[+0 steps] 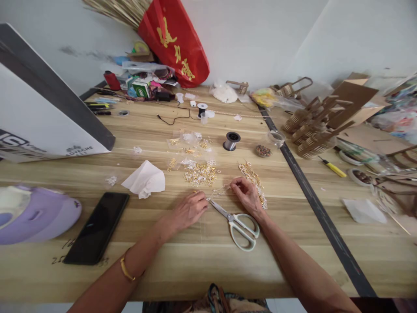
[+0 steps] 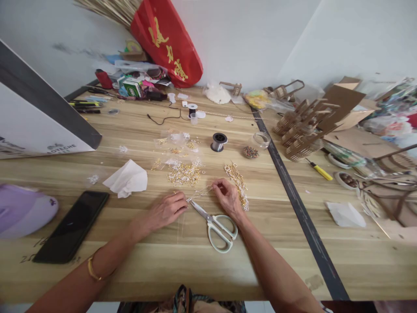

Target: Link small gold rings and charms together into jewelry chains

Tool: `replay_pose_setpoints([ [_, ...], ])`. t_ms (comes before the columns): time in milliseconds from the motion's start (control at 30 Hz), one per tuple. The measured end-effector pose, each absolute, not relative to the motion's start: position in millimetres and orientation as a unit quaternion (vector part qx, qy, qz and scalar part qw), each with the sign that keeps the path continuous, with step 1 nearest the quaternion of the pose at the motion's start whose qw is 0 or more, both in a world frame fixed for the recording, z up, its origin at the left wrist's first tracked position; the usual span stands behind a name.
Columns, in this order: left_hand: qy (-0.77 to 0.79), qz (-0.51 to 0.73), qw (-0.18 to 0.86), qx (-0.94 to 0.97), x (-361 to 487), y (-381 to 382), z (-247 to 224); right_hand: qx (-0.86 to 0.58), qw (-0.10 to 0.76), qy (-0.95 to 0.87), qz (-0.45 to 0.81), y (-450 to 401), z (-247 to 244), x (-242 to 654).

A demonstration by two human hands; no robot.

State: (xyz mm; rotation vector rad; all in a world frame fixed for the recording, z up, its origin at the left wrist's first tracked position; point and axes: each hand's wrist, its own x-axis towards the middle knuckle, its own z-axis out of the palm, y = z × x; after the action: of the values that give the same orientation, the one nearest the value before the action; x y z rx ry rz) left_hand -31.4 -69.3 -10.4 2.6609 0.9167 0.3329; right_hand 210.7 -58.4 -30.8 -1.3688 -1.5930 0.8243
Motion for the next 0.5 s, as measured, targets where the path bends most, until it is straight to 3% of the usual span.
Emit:
replay_pose_setpoints([
  [333, 0.362, 0.122, 0.315, 0.869, -56.1, -54.1, 4.3, -0.553, 0.398, -0.679, 0.274, -67.1, -30.0, 208.8],
  [500, 0.431, 0.142, 0.321, 0.831, -54.5, -53.3, 1.9, -0.552, 0.408, -0.675, 0.27, -66.7, -32.4, 209.5],
])
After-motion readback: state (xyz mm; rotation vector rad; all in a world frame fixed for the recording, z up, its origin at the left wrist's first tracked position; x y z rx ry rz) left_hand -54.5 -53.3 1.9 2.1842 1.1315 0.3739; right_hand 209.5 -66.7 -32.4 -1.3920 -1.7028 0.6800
